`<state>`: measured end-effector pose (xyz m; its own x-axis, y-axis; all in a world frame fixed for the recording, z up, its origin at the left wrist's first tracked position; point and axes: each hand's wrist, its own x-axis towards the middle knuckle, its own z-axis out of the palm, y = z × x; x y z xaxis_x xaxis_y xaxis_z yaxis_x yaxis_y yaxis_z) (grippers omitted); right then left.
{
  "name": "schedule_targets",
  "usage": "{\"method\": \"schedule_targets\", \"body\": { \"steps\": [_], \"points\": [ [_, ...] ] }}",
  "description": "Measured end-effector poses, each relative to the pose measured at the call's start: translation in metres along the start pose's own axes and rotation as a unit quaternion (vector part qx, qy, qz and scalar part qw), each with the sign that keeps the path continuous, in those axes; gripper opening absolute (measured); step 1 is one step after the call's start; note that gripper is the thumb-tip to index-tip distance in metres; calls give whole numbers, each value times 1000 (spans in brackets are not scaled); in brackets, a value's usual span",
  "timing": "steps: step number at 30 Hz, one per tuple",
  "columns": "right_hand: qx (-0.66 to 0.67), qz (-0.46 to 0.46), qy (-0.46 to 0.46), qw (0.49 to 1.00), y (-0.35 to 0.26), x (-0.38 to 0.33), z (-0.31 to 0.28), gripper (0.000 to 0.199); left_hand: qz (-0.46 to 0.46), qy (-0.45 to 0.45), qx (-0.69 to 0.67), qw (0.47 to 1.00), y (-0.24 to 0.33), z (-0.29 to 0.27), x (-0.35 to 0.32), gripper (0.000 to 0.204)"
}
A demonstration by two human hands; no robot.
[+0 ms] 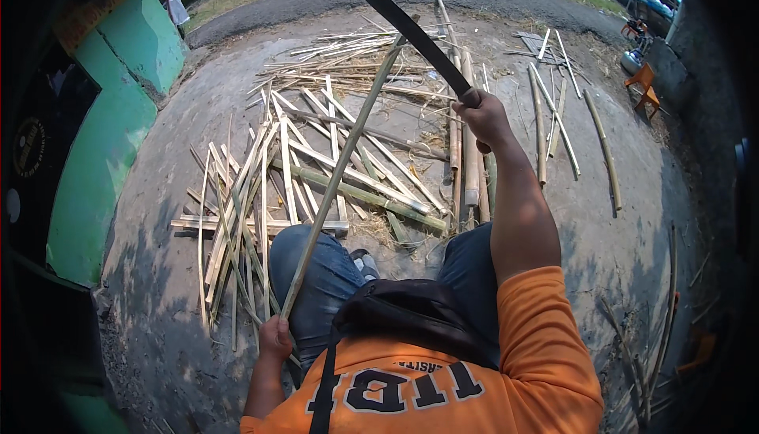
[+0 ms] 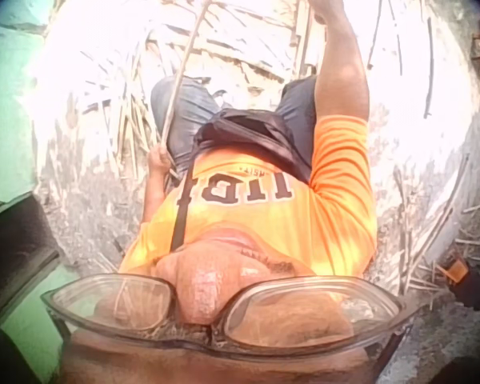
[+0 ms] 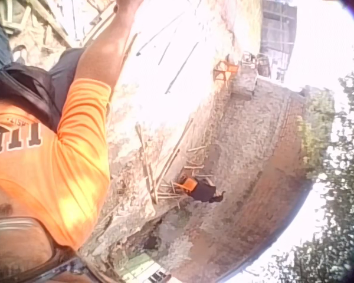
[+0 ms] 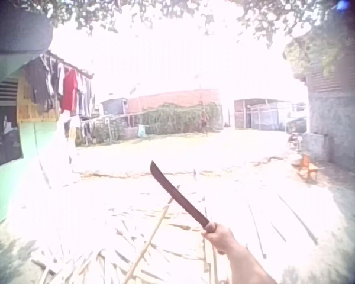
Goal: The person shaves a long bamboo strip with a machete while sitting outdoors. They hold the bamboo strip by hand and scrape the blade along its length to smooth it, with many bamboo poles and shavings scattered on the ground around them.
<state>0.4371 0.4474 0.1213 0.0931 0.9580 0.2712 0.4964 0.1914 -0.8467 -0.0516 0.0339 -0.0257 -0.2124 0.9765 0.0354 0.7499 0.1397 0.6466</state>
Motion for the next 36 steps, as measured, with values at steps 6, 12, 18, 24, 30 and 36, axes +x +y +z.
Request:
{"method": "schedule_targets", "body": {
  "steps": [6,12,18,24,30,36],
  "points": [
    [112,96,-33,989,12,-2,-21,28,-19,-5,-1,1000,6,0,3,68],
    [8,-15,-84,996,8,-3,-8,26,-27,-5,7,1000,0,-1,0,66],
    [120,85,-37,988,-1,-6,0,25,-31,-2,13,999,4,-1,3,66],
    [33,66,-156,985,-20,-19,20,25,-47,-5,16,999,8,-6,-2,68],
    [106,87,-45,990,17,-4,25,24,-28,-6,14,999,1,-1,1,68],
    [-6,10,-174,985,-18,-24,29,24,-35,-11,3,999,4,-2,-3,64]
  ]
}}
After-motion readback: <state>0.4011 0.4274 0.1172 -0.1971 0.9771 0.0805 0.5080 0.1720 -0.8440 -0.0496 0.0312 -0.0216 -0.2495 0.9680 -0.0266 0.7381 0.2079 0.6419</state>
